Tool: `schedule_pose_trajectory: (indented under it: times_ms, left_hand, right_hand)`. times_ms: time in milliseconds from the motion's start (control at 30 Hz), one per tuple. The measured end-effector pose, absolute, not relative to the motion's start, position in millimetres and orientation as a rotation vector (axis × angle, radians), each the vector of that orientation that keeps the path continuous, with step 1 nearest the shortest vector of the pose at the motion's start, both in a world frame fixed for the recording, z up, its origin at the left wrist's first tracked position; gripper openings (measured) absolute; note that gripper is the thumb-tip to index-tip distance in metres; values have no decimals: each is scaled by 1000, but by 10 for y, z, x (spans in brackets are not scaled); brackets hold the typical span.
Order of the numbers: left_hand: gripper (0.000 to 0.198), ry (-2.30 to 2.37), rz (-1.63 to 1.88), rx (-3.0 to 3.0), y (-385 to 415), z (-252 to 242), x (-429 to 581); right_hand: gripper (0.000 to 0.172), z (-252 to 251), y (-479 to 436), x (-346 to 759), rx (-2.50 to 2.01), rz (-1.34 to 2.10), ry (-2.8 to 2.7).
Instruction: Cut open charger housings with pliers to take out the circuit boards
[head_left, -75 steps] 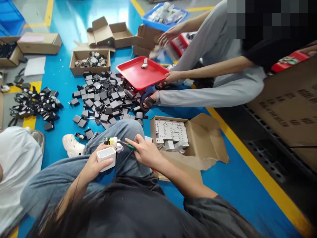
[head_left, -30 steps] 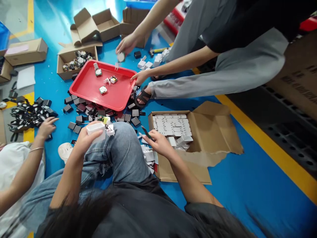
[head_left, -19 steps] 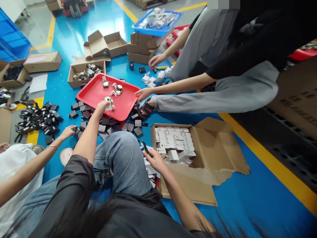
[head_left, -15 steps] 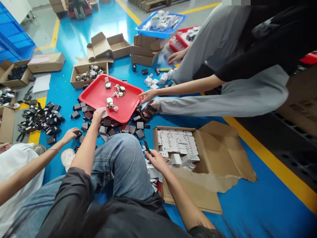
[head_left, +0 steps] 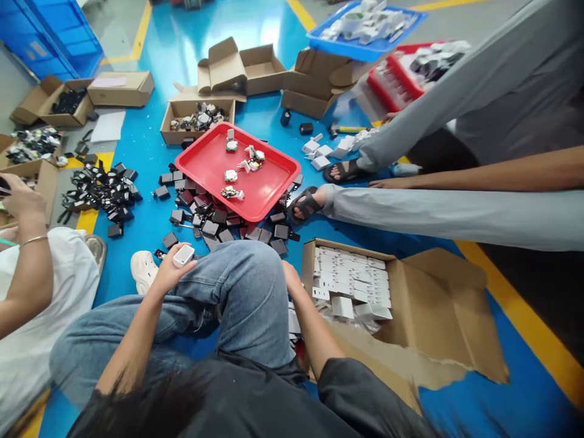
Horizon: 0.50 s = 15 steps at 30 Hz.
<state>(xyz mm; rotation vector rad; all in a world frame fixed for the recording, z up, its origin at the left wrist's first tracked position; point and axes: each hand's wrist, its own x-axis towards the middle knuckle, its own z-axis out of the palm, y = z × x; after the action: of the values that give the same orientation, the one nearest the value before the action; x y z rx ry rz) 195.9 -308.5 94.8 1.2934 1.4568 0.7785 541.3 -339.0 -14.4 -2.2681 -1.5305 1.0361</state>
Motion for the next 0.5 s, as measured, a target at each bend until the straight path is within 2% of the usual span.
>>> schedule_pose_trajectory:
  times_ms: [133,200,300,367,433,500]
  left_hand:
    - [52,1225,848,1594,-3176,1165,2216]
    - [50,1093,903,1703,-3225,1236,2307]
    - [51,967,938,1739,-3330,1307,2398]
    - [52,912,938,1747,-3417,1334,2463]
    - [58,849,946,1753,-3503,1339,2536]
    - [71,806,935,1719,-3573,1321,2597]
  right_hand:
    - [36,57,-3540,5410,-2187,955,-1505]
    - [42,292,-3599,5391,-2098,805,-1433]
    - [37,801,-3652,5243,-1692,581,-1367]
    - [35,1147,-3693,5034,-1346,642,-1541]
    - [51,1391,-3740,4774,-1063,842,-1792]
    - [65,1489,-3772,4561,-881,992,-1875]
